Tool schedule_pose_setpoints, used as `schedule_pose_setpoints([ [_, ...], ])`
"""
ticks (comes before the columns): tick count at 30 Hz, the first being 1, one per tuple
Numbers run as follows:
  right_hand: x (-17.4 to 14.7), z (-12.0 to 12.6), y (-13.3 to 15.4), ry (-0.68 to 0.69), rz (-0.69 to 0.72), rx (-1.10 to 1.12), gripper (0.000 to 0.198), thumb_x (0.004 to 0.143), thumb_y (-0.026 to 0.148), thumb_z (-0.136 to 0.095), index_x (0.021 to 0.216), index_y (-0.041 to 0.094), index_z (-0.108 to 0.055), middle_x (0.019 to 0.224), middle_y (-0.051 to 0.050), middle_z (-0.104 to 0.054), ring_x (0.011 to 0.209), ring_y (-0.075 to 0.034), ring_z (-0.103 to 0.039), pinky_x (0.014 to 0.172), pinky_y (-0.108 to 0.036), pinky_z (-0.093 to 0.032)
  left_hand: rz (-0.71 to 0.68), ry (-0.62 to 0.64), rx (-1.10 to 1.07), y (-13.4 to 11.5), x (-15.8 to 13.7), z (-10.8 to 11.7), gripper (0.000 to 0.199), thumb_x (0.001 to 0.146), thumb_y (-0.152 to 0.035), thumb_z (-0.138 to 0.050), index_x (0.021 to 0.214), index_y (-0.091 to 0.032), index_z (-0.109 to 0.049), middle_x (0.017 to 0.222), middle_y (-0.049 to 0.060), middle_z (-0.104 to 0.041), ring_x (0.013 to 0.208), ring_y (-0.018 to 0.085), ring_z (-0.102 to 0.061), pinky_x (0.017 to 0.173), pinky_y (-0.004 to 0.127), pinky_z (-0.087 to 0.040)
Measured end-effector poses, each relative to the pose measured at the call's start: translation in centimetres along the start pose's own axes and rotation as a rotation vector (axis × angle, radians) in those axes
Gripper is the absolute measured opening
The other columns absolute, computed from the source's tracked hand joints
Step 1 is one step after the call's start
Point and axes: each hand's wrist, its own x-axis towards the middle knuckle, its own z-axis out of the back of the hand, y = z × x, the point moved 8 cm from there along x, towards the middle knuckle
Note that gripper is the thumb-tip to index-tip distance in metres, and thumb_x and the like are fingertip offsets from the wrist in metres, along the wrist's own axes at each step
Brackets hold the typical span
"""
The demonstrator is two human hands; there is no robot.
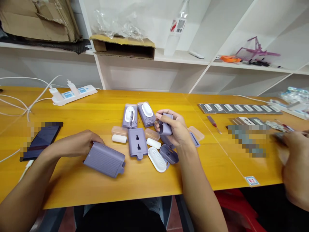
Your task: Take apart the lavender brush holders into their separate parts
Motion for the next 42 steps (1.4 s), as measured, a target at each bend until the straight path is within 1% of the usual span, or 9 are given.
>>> schedule_pose_setpoints([
  [5, -0.6, -1.5, -0.8, 0.076, -0.062, 0.010, 0.040, 0.067, 0.033, -0.102, 0.093, 0.020, -0.076, 0.082, 0.000, -0.072, 0.059, -0.012, -0.062, 0.051, -0.026, -0.049, 0.149, -0.110, 0.158, 2.3, -0.2, 1.3, 0.015, 0.064, -0.009, -0.059, 0.057, -0.022, -0.054, 0.056, 0.001, -0.060, 0.054, 0.018, -0.050, 0.054, 0.029, -0.028],
  [12, -1.5, -3.0, -1.3, 0.165, -0.091, 0.006, 0.038, 0.072, 0.034, -0.101, 0.098, 0.020, -0.076, 0.082, -0.001, -0.072, 0.058, -0.013, -0.061, 0.053, -0.029, -0.051, 0.131, -0.027, 0.013, 3.0, -0.8, 2.1, 0.035, 0.082, -0.014, -0.052, 0.097, -0.023, -0.082, 0.059, 0.000, -0.069, 0.057, 0.021, -0.067, 0.059, 0.029, -0.045],
  [19, -2.0, -4.5, -2.1, 0.186, -0.015, 0.063, 0.032, 0.078, 0.038, -0.097, 0.099, 0.024, -0.077, 0.083, -0.001, -0.072, 0.064, -0.016, -0.062, 0.056, -0.031, -0.052, -0.036, -0.675, -0.099, -1.1, -3.0, 6.5, 0.034, 0.102, -0.049, -0.067, 0.104, -0.021, -0.084, 0.084, 0.005, -0.084, 0.068, 0.019, -0.073, 0.068, 0.029, -0.055],
  [22, -2.9, -6.0, -2.5, 0.153, 0.073, 0.126, 0.030, 0.082, 0.043, -0.095, 0.103, 0.026, -0.081, 0.085, -0.001, -0.070, 0.069, -0.017, -0.064, 0.063, -0.033, -0.057, -0.223, -0.587, -0.361, -4.0, -2.0, 4.2, 0.036, 0.099, -0.056, -0.076, 0.107, -0.022, -0.087, 0.107, 0.008, -0.089, 0.099, 0.026, -0.083, 0.095, 0.038, -0.065],
  [25, -4.5, -7.9, -3.2, 0.187, 0.137, 0.164, 0.036, 0.089, 0.047, -0.090, 0.120, 0.030, -0.082, 0.099, -0.003, -0.074, 0.086, -0.021, -0.071, 0.084, -0.040, -0.065, -0.369, -0.420, -0.625, -6.5, -0.5, 0.8, 0.056, 0.103, -0.061, -0.073, 0.143, -0.023, -0.077, 0.141, 0.014, -0.081, 0.133, 0.032, -0.077, 0.118, 0.049, -0.060],
  [30, -7.3, -10.3, -5.2, 0.348, 0.141, 0.066, 0.046, 0.106, 0.046, -0.072, 0.152, 0.042, -0.067, 0.158, -0.004, -0.066, 0.149, -0.033, -0.061, 0.124, -0.056, -0.054, -0.490, -0.460, -0.780, -8.0, 0.6, -2.1, 0.081, 0.105, -0.061, -0.073, 0.174, -0.035, -0.040, 0.178, 0.015, -0.049, 0.161, 0.033, -0.054, 0.132, 0.052, -0.048],
  [34, -8.4, -10.8, -5.2, 0.395, 0.235, -0.081, 0.058, 0.111, 0.051, -0.064, 0.167, 0.045, -0.047, 0.179, -0.001, -0.045, 0.169, -0.029, -0.039, 0.141, -0.053, -0.034, -0.488, -0.529, -0.642, -8.4, 0.3, -1.8, 0.075, 0.105, -0.051, -0.076, 0.172, -0.038, -0.045, 0.174, 0.013, -0.053, 0.152, 0.033, -0.062, 0.125, 0.051, -0.054],
  [38, -7.7, -10.8, -4.7, 0.429, 0.227, -0.035, 0.052, 0.106, 0.049, -0.074, 0.155, 0.037, -0.057, 0.160, -0.008, -0.065, 0.154, -0.031, -0.058, 0.132, -0.055, -0.047, -0.501, -0.740, -0.396, -8.5, -1.2, 0.5, 0.049, 0.104, -0.042, -0.078, 0.151, -0.033, -0.068, 0.151, 0.011, -0.070, 0.137, 0.029, -0.069, 0.119, 0.045, -0.057],
  [42, -6.2, -10.1, -5.1, 0.386, 0.145, 0.052, 0.041, 0.101, 0.047, -0.083, 0.138, 0.033, -0.073, 0.144, -0.008, -0.076, 0.141, -0.031, -0.069, 0.124, -0.055, -0.054, -0.486, -0.875, -0.273, -7.8, -1.9, 1.5, 0.054, 0.090, -0.035, -0.094, 0.139, -0.027, -0.074, 0.133, 0.010, -0.077, 0.114, 0.026, -0.076, 0.104, 0.040, -0.061],
])
